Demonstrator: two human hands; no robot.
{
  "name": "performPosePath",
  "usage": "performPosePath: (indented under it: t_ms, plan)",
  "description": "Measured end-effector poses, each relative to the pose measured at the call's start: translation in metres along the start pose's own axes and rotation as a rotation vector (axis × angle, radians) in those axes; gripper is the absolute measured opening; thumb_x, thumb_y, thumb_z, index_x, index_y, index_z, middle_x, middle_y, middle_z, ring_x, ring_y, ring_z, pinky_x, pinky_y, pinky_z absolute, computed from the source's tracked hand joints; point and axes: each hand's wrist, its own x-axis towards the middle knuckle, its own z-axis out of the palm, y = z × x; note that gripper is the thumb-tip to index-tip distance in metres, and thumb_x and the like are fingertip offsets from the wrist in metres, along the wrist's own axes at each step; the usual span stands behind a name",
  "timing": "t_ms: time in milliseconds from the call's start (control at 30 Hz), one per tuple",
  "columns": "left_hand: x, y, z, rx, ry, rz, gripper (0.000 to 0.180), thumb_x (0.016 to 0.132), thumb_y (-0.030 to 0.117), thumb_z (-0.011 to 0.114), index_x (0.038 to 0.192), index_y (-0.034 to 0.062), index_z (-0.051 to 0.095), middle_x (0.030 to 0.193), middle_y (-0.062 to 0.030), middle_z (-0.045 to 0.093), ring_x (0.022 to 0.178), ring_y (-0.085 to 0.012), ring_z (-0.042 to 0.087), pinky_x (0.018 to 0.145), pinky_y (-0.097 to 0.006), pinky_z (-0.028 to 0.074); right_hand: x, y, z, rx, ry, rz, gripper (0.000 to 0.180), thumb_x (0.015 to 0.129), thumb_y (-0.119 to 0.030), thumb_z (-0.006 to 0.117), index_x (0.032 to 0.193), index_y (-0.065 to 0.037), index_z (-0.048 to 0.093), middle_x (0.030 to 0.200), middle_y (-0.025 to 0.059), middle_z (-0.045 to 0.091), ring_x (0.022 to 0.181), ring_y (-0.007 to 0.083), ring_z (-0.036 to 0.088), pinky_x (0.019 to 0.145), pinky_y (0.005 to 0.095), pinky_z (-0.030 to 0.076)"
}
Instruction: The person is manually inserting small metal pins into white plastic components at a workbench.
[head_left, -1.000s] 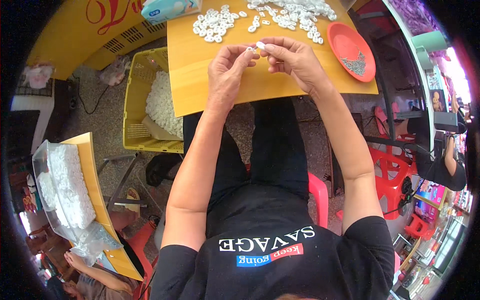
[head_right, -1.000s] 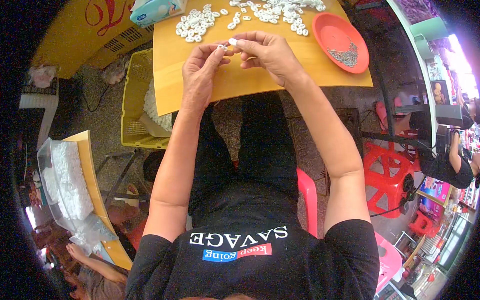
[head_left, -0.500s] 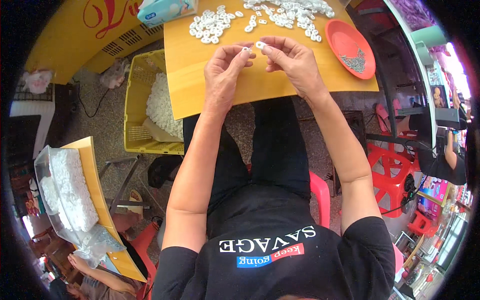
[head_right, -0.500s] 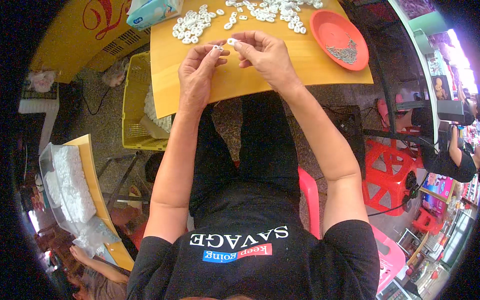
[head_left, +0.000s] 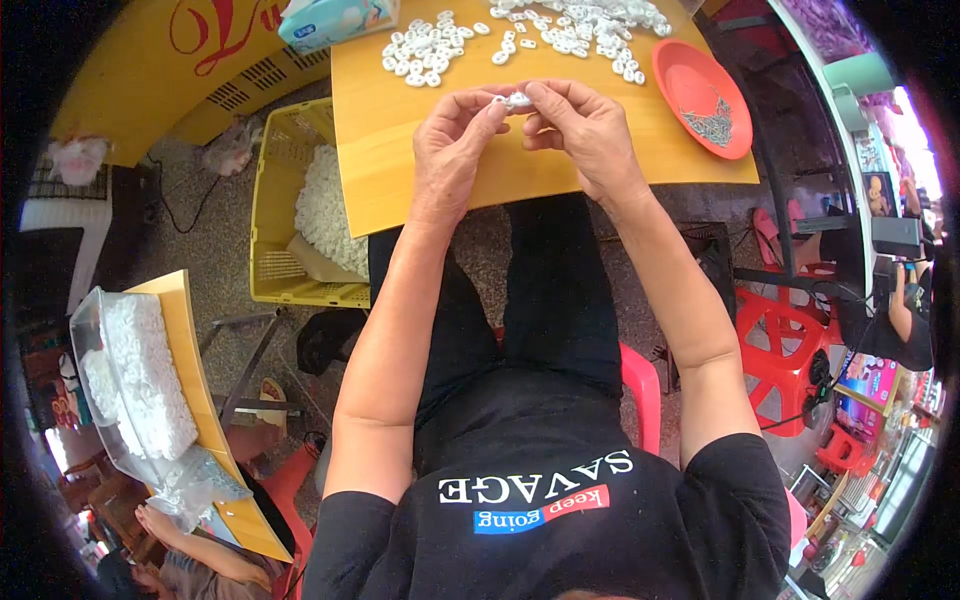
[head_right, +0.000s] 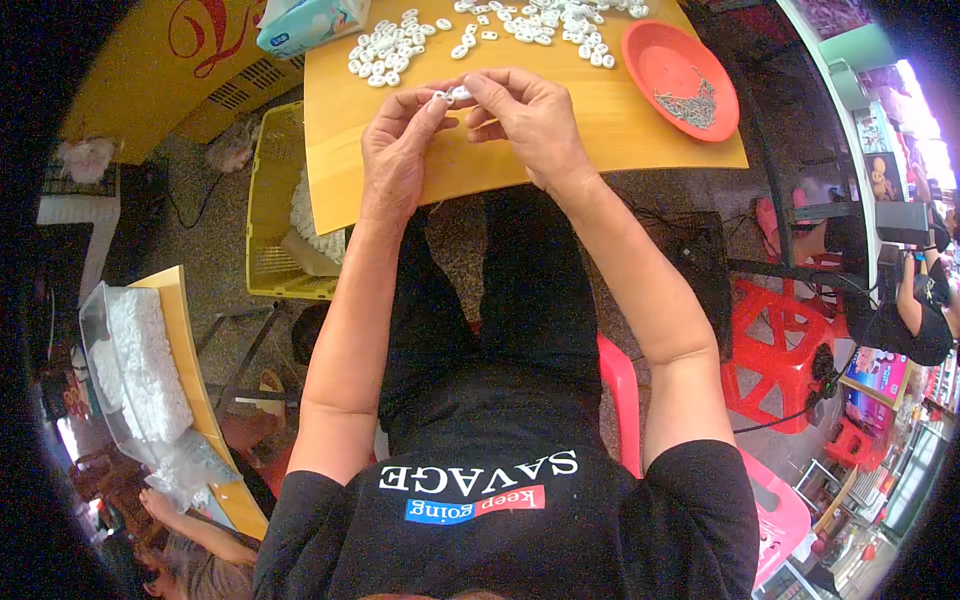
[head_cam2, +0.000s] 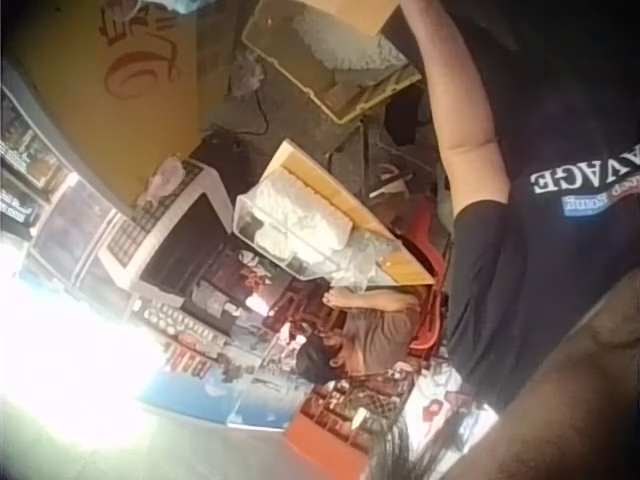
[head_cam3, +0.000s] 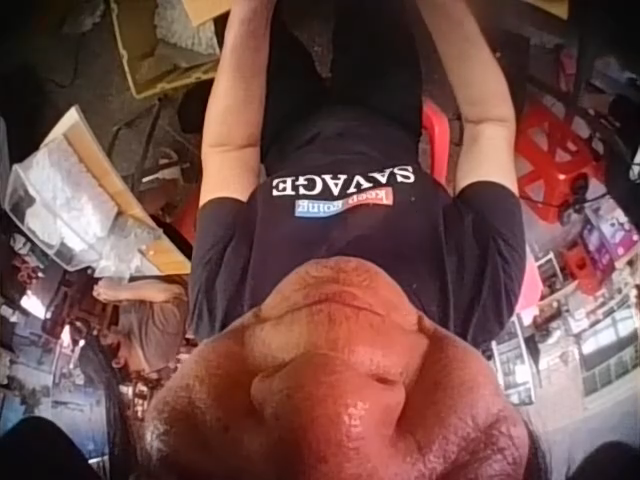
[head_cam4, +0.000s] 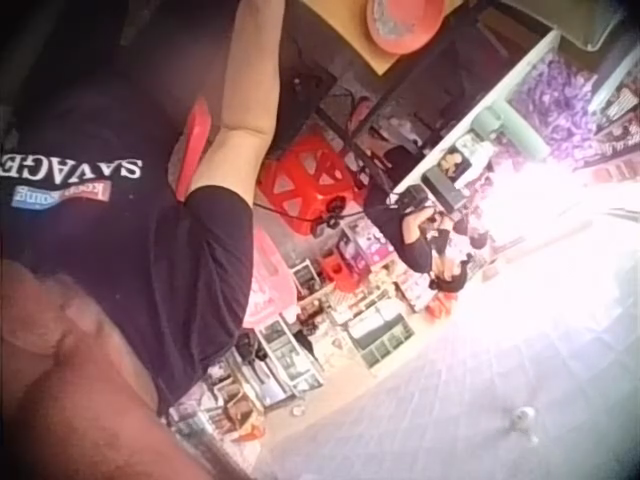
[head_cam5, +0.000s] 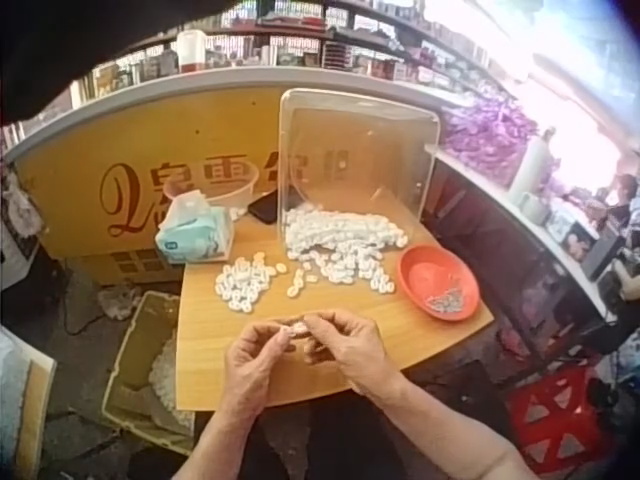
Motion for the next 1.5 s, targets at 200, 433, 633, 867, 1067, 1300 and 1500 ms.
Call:
performPosePath:
  t_ms: [200,433,633,867,1067,1300,1500]
  plan:
    - [0.000,-0.001,-0.004,0.035,0.029,-0.024,0.013,0.091,0.010,0.063,0.099,-0.0002,0.060,0.097,-0.0083,0.065,0.086,-0.0131,0.062,0.079,-0.026,0.051,0.003,0.003,0.005,0.106,0.073,-0.014,0.023,0.090,-0.012,0.065,0.109,0.000,0.063,0.094,0.0063,0.069,0.074,0.0091,0.063,0.068,0.0243,0.055]
    - [0.001,-0.003,0.000,0.116,0.026,-0.024,0.016,0.090,0.012,0.066,0.097,-0.0004,0.059,0.084,-0.0044,0.064,0.076,-0.0102,0.060,0.071,-0.023,0.049,0.002,0.007,0.015,0.267,0.163,0.074,0.017,0.088,-0.012,0.068,0.103,-0.006,0.062,0.095,0.0033,0.069,0.079,0.0081,0.062,0.072,0.0250,0.052]
    - [0.000,-0.002,0.000,0.121,0.035,-0.023,0.018,0.090,0.013,0.066,0.097,-0.0016,0.058,0.084,-0.0048,0.064,0.076,-0.0104,0.061,0.071,-0.023,0.050,-0.001,0.010,0.020,0.290,0.170,0.084,0.018,0.088,-0.014,0.068,0.103,-0.007,0.062,0.096,0.0026,0.068,0.077,0.0076,0.061,0.071,0.0243,0.051]
    - [0.001,-0.004,-0.001,0.101,0.039,-0.005,0.018,0.091,0.013,0.065,0.096,-0.0020,0.058,0.084,-0.0054,0.064,0.076,-0.0106,0.060,0.070,-0.023,0.050,-0.008,0.007,0.019,0.259,0.154,0.091,0.020,0.088,-0.013,0.067,0.107,-0.005,0.063,0.097,0.0023,0.068,0.078,0.0075,0.061,0.070,0.0237,0.051]
    - [0.001,-0.003,-0.001,0.151,0.041,-0.002,0.018,0.090,0.014,0.065,0.096,-0.0023,0.058,0.084,-0.0054,0.064,0.075,-0.0105,0.060,0.070,-0.023,0.049,-0.009,0.011,0.019,0.213,0.178,0.039,0.018,0.088,-0.013,0.068,0.101,-0.003,0.065,0.090,0.0034,0.066,0.076,0.0086,0.062,0.066,0.0235,0.053]
    - [0.001,-0.004,-0.003,0.155,0.037,-0.009,0.019,0.090,0.015,0.067,0.095,-0.0021,0.060,0.083,-0.0053,0.064,0.074,-0.0104,0.061,0.069,-0.023,0.050,-0.007,0.015,0.021,0.009,0.156,-0.100,0.020,0.089,-0.012,0.067,0.104,0.001,0.064,0.091,0.0047,0.067,0.077,0.0086,0.062,0.067,0.0226,0.053]
    - [0.002,-0.003,-0.004,0.120,0.036,-0.038,0.019,0.088,0.014,0.069,0.093,-0.0024,0.062,0.082,-0.0055,0.065,0.073,-0.0107,0.062,0.067,-0.023,0.051,-0.007,0.017,0.021,-0.113,0.142,-0.187,0.020,0.090,-0.008,0.065,0.106,0.004,0.064,0.093,0.0067,0.068,0.077,0.0091,0.061,0.070,0.0218,0.052]
